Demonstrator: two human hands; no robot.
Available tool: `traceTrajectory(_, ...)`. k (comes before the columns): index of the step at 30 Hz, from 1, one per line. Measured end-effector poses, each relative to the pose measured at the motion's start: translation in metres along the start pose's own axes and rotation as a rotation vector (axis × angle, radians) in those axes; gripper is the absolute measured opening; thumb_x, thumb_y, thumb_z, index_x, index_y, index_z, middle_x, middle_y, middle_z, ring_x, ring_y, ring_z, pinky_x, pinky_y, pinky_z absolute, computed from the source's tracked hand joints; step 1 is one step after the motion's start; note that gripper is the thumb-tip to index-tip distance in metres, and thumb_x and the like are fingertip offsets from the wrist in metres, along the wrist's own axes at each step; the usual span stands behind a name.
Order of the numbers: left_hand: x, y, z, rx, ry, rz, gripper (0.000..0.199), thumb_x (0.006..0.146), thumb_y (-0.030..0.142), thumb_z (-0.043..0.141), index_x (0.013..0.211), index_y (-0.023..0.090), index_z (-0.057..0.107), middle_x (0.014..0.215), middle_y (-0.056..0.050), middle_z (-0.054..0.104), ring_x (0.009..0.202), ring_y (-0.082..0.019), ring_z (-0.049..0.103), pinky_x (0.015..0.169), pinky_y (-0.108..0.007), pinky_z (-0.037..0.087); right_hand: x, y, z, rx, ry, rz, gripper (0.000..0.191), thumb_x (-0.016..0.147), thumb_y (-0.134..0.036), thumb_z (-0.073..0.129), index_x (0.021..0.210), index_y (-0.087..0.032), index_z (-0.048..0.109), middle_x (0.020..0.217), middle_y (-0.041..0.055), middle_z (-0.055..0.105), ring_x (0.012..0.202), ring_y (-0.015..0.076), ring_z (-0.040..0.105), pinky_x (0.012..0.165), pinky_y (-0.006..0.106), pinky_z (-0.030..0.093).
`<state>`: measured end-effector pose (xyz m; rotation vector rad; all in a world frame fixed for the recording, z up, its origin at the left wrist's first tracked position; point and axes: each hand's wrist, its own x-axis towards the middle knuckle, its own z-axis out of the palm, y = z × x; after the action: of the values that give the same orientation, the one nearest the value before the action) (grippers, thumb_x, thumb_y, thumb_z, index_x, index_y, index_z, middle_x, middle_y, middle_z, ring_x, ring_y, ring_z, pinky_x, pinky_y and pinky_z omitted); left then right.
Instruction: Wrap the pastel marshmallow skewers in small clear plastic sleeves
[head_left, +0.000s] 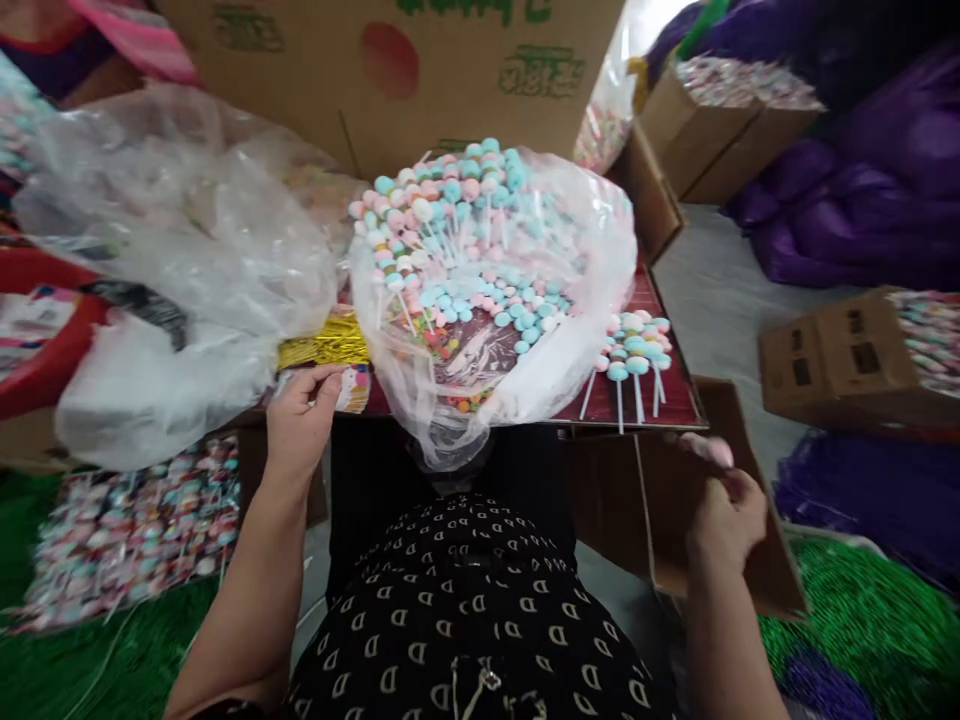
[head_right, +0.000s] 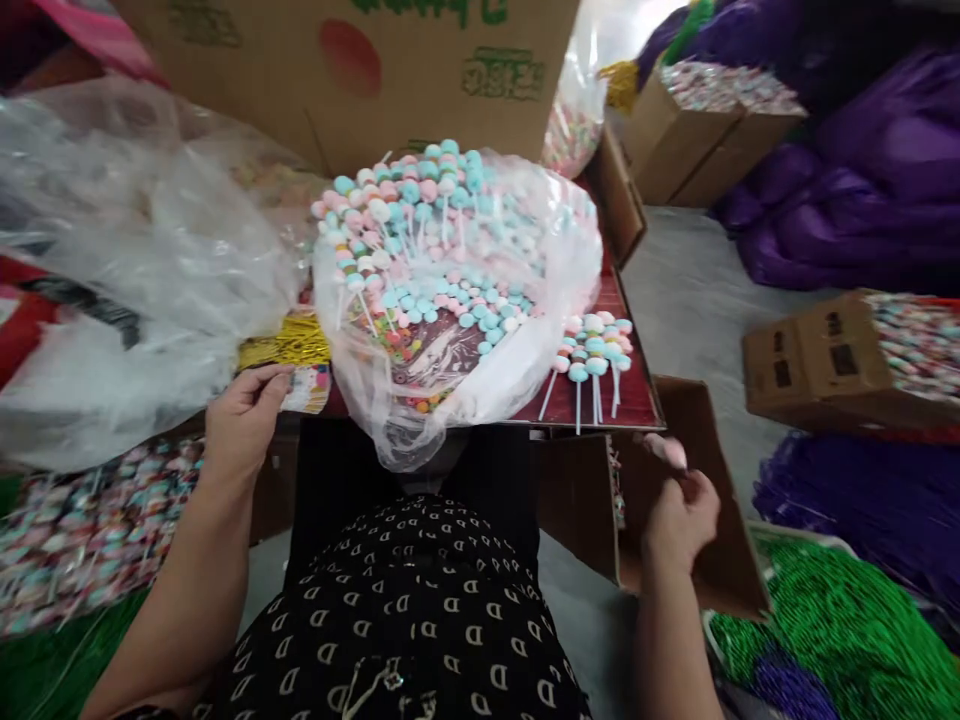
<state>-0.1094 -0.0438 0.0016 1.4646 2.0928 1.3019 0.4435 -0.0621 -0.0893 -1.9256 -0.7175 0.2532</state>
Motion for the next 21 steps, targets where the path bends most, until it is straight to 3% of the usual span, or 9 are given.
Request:
traceTrajectory(1, 0.003, -0.012, -0.006, 0.124, 0.021, 0.05, 0.03, 0.093, 0.042, 0.06, 0.102, 0.02, 0.078, 0.099, -0.007, 0.076, 0.096, -0.023, 0.069, 0.093, -0.037, 0.054, 0.005, 0.007, 0.001, -0.004, 0.07, 0.016, 0.033, 0.063, -0.032, 0.062, 0.095, -0.024, 0.056, 0.091, 0.0015, 0.06, 0.102, 0.0283, 0.066, 0.103, 0.055, 0.05)
traceTrajectory(3, 0.009, -0.032, -0.012, 0.311, -0.006, 0.127, 0.03, 0.092, 0.039, 0.058, 0.098, 0.019, 0.078, 0.104, -0.01, 0.077, 0.105, -0.028, 0.069, 0.101, -0.043, 0.052, 0.005, 0.007, 0.009, 0.082, 0.1, 0.03, 0.035, 0.061, -0.025, 0.065, 0.095, -0.025, 0.059, 0.102, 0.0077, 0.066, 0.11, 0.0307, 0.068, 0.111, 0.055, 0.047)
traceTrajectory(7, 0.018, -0.052, -0.008, 0.539, -0.113, 0.121, 0.029, 0.091, 0.038, 0.062, 0.104, 0.018, 0.079, 0.111, -0.014, 0.076, 0.112, -0.033, 0.068, 0.103, -0.049, 0.05, -0.018, -0.038, 0.034, 0.316, -0.012, -0.114, 0.04, 0.067, -0.025, 0.068, 0.107, -0.022, 0.068, 0.116, 0.0115, 0.071, 0.118, 0.0313, 0.07, 0.117, 0.058, 0.046)
traceTrajectory(10, 0.024, -0.054, 0.0, 0.666, -0.165, 0.095, 0.036, 0.09, 0.042, 0.066, 0.111, 0.017, 0.079, 0.111, -0.016, 0.074, 0.109, -0.036, 0.066, 0.098, -0.048, 0.05, -0.039, -0.078, 0.046, 0.383, -0.096, -0.177, 0.037, 0.074, -0.028, 0.073, 0.111, -0.02, 0.075, 0.115, 0.0108, 0.074, 0.114, 0.0294, 0.073, 0.118, 0.058, 0.047)
traceTrajectory(13, 0.029, -0.052, 0.005, 0.738, -0.177, 0.088, 0.037, 0.092, 0.044, 0.063, 0.112, 0.018, 0.079, 0.106, -0.015, 0.073, 0.104, -0.036, 0.065, 0.093, -0.046, 0.049, -0.058, -0.101, 0.047, 0.38, -0.19, -0.183, 0.033, 0.081, -0.031, 0.075, 0.111, -0.019, 0.078, 0.111, 0.0103, 0.077, 0.108, 0.0269, 0.074, 0.115, 0.056, 0.05)
traceTrajectory(21, 0.035, -0.049, 0.011, 0.789, -0.18, 0.074, 0.031, 0.098, 0.037, 0.051, 0.094, 0.018, 0.076, 0.098, -0.015, 0.076, 0.097, -0.035, 0.065, 0.084, -0.045, 0.046, -0.087, -0.115, 0.052, 0.358, -0.314, -0.141, 0.034, 0.084, -0.044, 0.08, 0.107, -0.02, 0.081, 0.106, 0.0095, 0.081, 0.094, 0.0245, 0.077, 0.105, 0.051, 0.057)
